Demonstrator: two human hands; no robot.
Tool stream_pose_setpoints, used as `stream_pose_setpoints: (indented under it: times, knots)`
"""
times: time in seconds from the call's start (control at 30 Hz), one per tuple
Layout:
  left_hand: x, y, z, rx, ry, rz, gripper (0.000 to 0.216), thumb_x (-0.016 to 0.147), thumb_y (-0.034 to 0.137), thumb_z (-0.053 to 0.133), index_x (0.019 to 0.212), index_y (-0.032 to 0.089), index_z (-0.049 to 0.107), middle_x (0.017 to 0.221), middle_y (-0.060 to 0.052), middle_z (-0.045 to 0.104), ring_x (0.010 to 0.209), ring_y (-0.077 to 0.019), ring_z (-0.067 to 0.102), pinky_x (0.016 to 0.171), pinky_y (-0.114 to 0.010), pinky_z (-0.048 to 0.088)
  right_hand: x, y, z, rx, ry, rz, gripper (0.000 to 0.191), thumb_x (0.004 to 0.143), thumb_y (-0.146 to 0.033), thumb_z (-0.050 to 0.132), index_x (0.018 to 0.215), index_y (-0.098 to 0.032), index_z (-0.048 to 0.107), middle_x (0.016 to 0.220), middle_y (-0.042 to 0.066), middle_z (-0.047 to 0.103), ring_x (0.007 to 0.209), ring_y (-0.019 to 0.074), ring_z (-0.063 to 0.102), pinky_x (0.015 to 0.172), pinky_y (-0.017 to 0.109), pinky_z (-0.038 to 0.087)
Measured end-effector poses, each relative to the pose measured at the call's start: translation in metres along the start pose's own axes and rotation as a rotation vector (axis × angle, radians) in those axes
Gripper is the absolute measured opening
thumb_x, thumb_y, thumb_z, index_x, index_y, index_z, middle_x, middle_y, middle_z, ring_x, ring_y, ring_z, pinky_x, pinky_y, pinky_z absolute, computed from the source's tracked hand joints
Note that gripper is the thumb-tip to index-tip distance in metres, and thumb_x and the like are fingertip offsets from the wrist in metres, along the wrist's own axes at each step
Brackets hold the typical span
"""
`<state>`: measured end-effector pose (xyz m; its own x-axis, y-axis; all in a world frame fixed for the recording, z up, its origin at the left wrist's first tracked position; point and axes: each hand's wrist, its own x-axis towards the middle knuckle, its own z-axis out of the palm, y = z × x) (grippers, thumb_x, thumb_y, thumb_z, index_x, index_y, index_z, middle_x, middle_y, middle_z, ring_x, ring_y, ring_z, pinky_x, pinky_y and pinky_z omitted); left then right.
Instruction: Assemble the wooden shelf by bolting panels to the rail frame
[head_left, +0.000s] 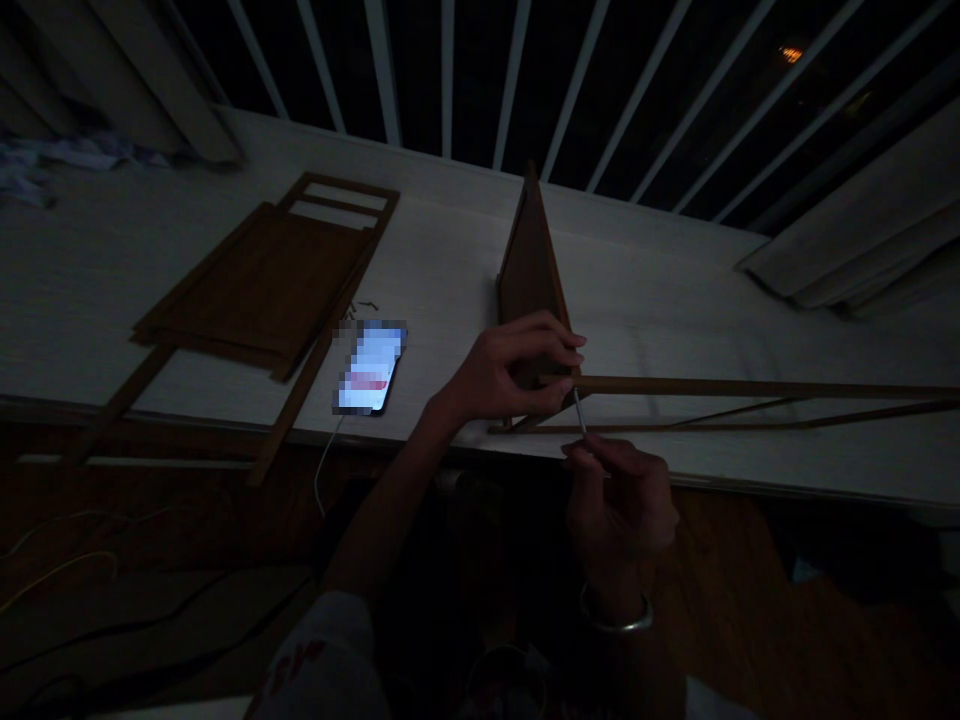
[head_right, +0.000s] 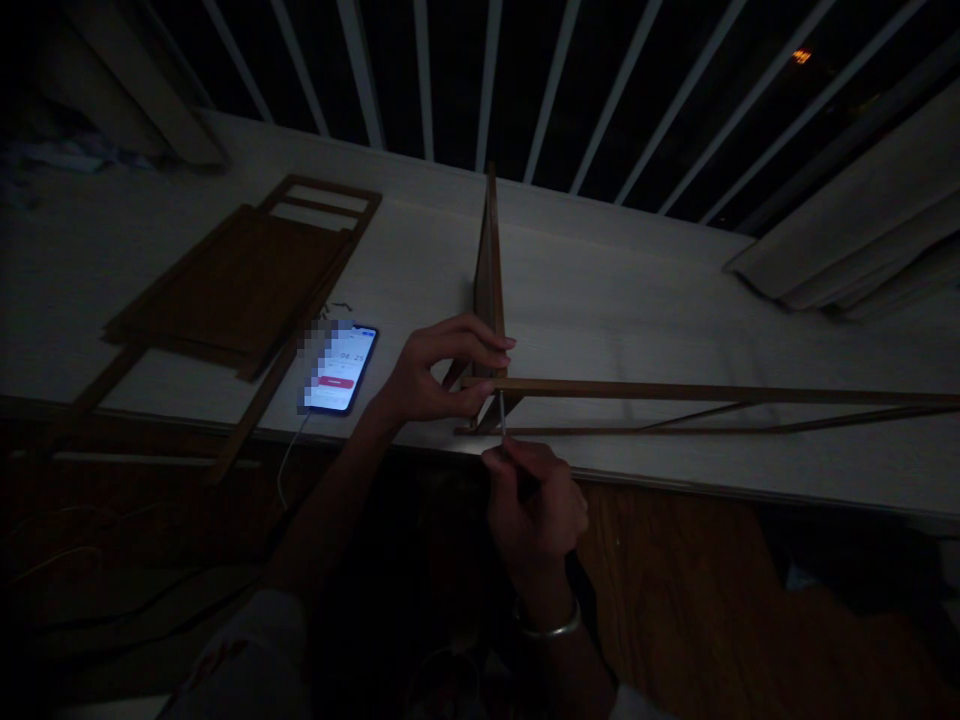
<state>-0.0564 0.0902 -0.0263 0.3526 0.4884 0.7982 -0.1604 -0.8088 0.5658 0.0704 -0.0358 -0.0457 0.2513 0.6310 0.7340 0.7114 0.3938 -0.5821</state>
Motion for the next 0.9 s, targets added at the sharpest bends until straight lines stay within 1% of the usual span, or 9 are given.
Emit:
stream_pose_setpoints:
  times: [0.07, 0.17, 0.3, 0.43, 0.5, 0.6, 0.73, 0.83, 0.9]
  knots:
    - [0.000, 0.000, 0.000, 0.009, -0.004, 0.002, 0.018, 0.069, 0.016, 0.065, 0.086, 0.014, 0.062, 0.094, -0.006, 0.062, 0.091, -0.0128, 0.061, 0.076, -0.026, 0.050, -0.003, 0.002, 0.001, -0.011, 0.030, -0.018, 0.010, 0.076, -0.020, 0.066, 0.079, -0.018, 0.056, 0.061, -0.002, 0.062, 0.050, 0.0111, 0.061, 0.046, 0.022, 0.050]
    - [0.000, 0.000, 0.000, 0.017, -0.013, -0.006, 0.019, 0.069, 0.016, 0.065, 0.087, 0.014, 0.061, 0.095, -0.006, 0.062, 0.091, -0.0131, 0.061, 0.076, -0.026, 0.050, -0.004, 0.002, 0.005, -0.031, 0.084, -0.042, 0.012, 0.077, -0.021, 0.065, 0.074, -0.019, 0.054, 0.058, -0.002, 0.061, 0.045, 0.0101, 0.059, 0.042, 0.021, 0.048]
    - [-0.001, -0.001, 0.000, 0.014, -0.012, -0.003, 0.018, 0.071, 0.017, 0.063, 0.088, 0.014, 0.061, 0.096, -0.006, 0.062, 0.091, -0.0127, 0.061, 0.077, -0.027, 0.050, -0.003, 0.002, 0.011, -0.031, 0.147, -0.095, 0.011, 0.078, -0.021, 0.064, 0.076, -0.019, 0.054, 0.057, -0.003, 0.059, 0.042, 0.0097, 0.056, 0.040, 0.021, 0.044]
    - [0.000, 0.000, 0.000, 0.009, -0.006, 0.007, 0.018, 0.071, 0.018, 0.064, 0.088, 0.015, 0.062, 0.095, -0.005, 0.062, 0.090, -0.0122, 0.061, 0.077, -0.027, 0.050, -0.003, 0.003, 0.017, 0.010, 0.193, -0.153, 0.010, 0.079, -0.017, 0.063, 0.076, -0.019, 0.053, 0.055, -0.004, 0.055, 0.042, 0.0092, 0.053, 0.040, 0.021, 0.042]
    - [0.000, 0.000, 0.000, 0.009, -0.004, 0.007, 0.019, 0.070, 0.018, 0.065, 0.088, 0.014, 0.062, 0.094, -0.005, 0.062, 0.090, -0.0121, 0.061, 0.077, -0.027, 0.050, -0.005, 0.005, 0.017, 0.039, 0.179, -0.168, 0.009, 0.079, -0.016, 0.062, 0.079, -0.019, 0.053, 0.056, -0.004, 0.055, 0.042, 0.0088, 0.052, 0.040, 0.021, 0.042]
    - [0.000, -0.001, 0.000, 0.003, 0.001, 0.008, 0.019, 0.070, 0.018, 0.065, 0.088, 0.014, 0.061, 0.094, -0.005, 0.062, 0.090, -0.0122, 0.061, 0.076, -0.027, 0.050, -0.008, 0.008, 0.016, 0.027, 0.131, -0.162, 0.010, 0.079, -0.016, 0.062, 0.085, -0.019, 0.054, 0.059, -0.004, 0.057, 0.047, 0.0103, 0.057, 0.044, 0.023, 0.047]
    - [0.000, -0.001, 0.001, -0.010, 0.003, 0.003, 0.017, 0.071, 0.019, 0.064, 0.087, 0.015, 0.061, 0.094, -0.005, 0.062, 0.092, -0.0124, 0.060, 0.077, -0.027, 0.049, -0.007, 0.007, 0.012, 0.018, 0.015, -0.124, 0.008, 0.080, -0.019, 0.061, 0.087, -0.020, 0.056, 0.068, 0.000, 0.064, 0.056, 0.0129, 0.063, 0.051, 0.025, 0.051]
    - [0.000, -0.001, 0.000, -0.010, 0.004, -0.009, 0.017, 0.071, 0.020, 0.064, 0.087, 0.015, 0.061, 0.094, -0.005, 0.062, 0.091, -0.0128, 0.060, 0.077, -0.027, 0.049, -0.002, 0.003, 0.011, 0.088, -0.064, -0.111, 0.008, 0.081, -0.013, 0.058, 0.086, -0.020, 0.058, 0.071, 0.000, 0.066, 0.060, 0.0121, 0.064, 0.055, 0.025, 0.052]
    - [-0.001, -0.001, 0.000, -0.013, 0.000, -0.012, 0.017, 0.071, 0.020, 0.065, 0.087, 0.014, 0.062, 0.094, -0.006, 0.062, 0.090, -0.0130, 0.061, 0.077, -0.027, 0.049, 0.000, 0.002, 0.010, 0.142, -0.074, -0.102, 0.011, 0.080, -0.010, 0.057, 0.085, -0.020, 0.058, 0.071, -0.001, 0.067, 0.060, 0.0118, 0.064, 0.055, 0.025, 0.052]
